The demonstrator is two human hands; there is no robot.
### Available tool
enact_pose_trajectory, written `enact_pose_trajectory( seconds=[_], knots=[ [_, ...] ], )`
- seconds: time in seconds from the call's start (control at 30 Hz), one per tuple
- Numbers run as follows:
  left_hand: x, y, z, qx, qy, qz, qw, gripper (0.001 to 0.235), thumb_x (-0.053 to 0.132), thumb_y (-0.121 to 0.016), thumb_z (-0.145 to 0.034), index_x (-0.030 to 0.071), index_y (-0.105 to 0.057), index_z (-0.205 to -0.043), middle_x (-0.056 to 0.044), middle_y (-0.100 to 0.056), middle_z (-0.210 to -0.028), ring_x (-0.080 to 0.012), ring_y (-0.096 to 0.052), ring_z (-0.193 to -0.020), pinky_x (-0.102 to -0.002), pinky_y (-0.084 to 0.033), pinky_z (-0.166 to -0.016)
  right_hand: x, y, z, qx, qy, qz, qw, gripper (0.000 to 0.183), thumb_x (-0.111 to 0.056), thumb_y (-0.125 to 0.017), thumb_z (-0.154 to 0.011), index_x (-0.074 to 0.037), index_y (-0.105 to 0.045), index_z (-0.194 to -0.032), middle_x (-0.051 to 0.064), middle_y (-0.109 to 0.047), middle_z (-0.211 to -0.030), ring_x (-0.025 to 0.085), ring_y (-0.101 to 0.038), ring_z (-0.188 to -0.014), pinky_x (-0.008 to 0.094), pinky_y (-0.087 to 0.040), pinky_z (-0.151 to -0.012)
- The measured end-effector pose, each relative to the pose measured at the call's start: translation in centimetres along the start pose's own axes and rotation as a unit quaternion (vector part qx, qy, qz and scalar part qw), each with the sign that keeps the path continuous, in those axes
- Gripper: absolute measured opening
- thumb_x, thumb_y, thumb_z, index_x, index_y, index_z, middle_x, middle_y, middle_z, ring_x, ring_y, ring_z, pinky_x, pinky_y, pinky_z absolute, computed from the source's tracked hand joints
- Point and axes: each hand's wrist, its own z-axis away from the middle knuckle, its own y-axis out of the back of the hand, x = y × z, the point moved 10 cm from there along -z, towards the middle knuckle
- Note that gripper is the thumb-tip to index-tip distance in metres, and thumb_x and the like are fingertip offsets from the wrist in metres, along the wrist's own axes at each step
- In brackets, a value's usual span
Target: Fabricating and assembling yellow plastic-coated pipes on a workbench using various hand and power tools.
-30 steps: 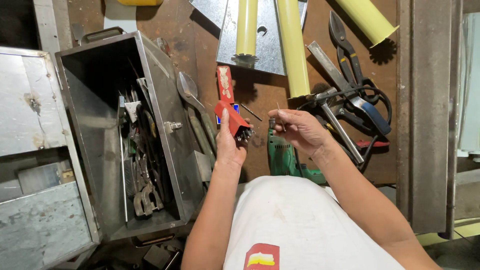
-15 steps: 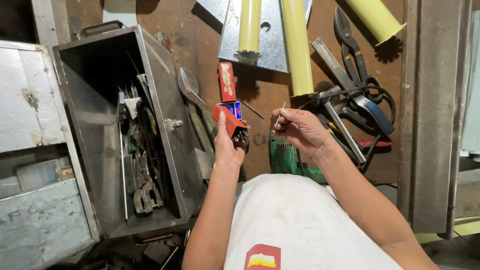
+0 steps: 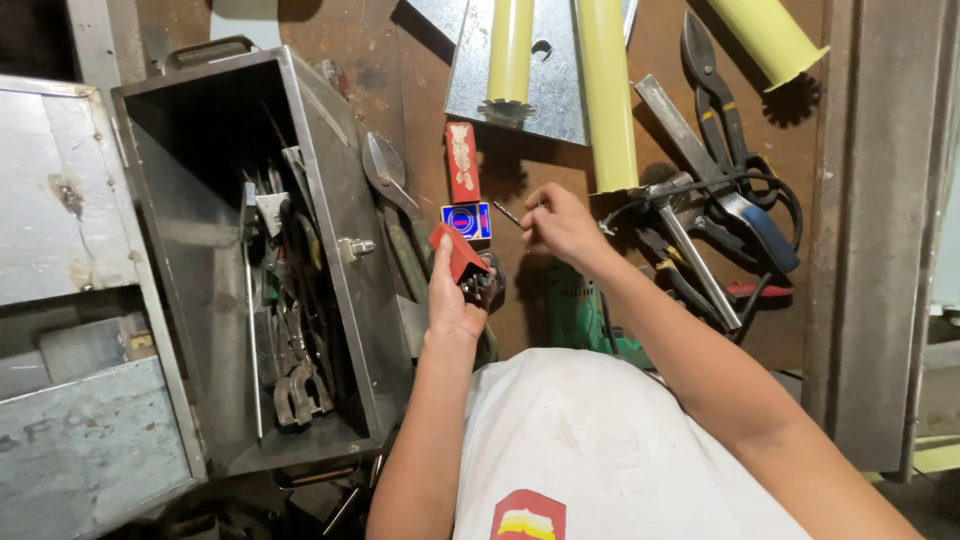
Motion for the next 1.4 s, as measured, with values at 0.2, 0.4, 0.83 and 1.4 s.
enact_pose_trajectory(
  seconds=[0.2, 0.4, 0.83, 1.4],
  knots=[
    [-0.3, -0.3, 0.4, 0.034, 0.061, 0.059, 0.996, 0.044, 0.051, -0.067, -0.09, 0.014, -0.063, -0.113, -0.007, -0.069, -0.088, -0.0208, -0.07, -0.074, -0.032, -0.062, -0.061, -0.4, -3.5, -4.7, 0.11, 0.177, 0.541, 0.815, 0.047, -0.037, -0.072, -0.094, 0.008, -0.059, -0.099, 0.036, -0.064, -0.096, 0.054, -0.063, -0.089, 0.058, -0.052, -0.076],
    [0.1, -0.3, -0.6, 0.009, 0.067, 0.073, 0.995, 0.048, 0.053, -0.065, -0.094, 0.01, -0.064, -0.114, -0.007, -0.071, -0.089, -0.0211, -0.071, -0.074, -0.034, -0.062, -0.063, -2.5, -3.1, -1.9, 0.117, 0.187, 0.549, 0.806, 0.026, -0.023, -0.067, -0.095, 0.002, -0.064, -0.095, 0.029, -0.067, -0.087, 0.05, -0.066, -0.086, 0.056, -0.053, -0.077],
    [-2.6, 1.1, -2.0, 0.012, 0.09, 0.07, 0.993, 0.048, 0.057, -0.057, -0.096, 0.01, -0.065, -0.104, -0.009, -0.069, -0.084, -0.0222, -0.068, -0.071, -0.036, -0.06, -0.06, -11.4, -7.3, 12.5, -0.006, 0.266, 0.238, 0.934, 0.012, -0.015, -0.073, -0.097, -0.005, -0.07, -0.102, 0.004, -0.064, -0.078, 0.01, -0.054, -0.07, 0.028, -0.046, -0.06],
    [0.7, 3.9, 2.7, 0.107, 0.071, 0.029, 0.991, 0.039, 0.058, -0.067, -0.09, 0.019, -0.063, -0.094, -0.001, -0.061, -0.077, -0.0173, -0.058, -0.059, -0.03, -0.046, -0.043, -8.7, -10.2, -7.2, 0.074, 0.096, 0.579, 0.806, 0.064, -0.062, -0.078, -0.081, 0.0, -0.073, -0.095, 0.027, -0.072, -0.09, 0.043, -0.07, -0.087, 0.051, -0.057, -0.076]
  ],
)
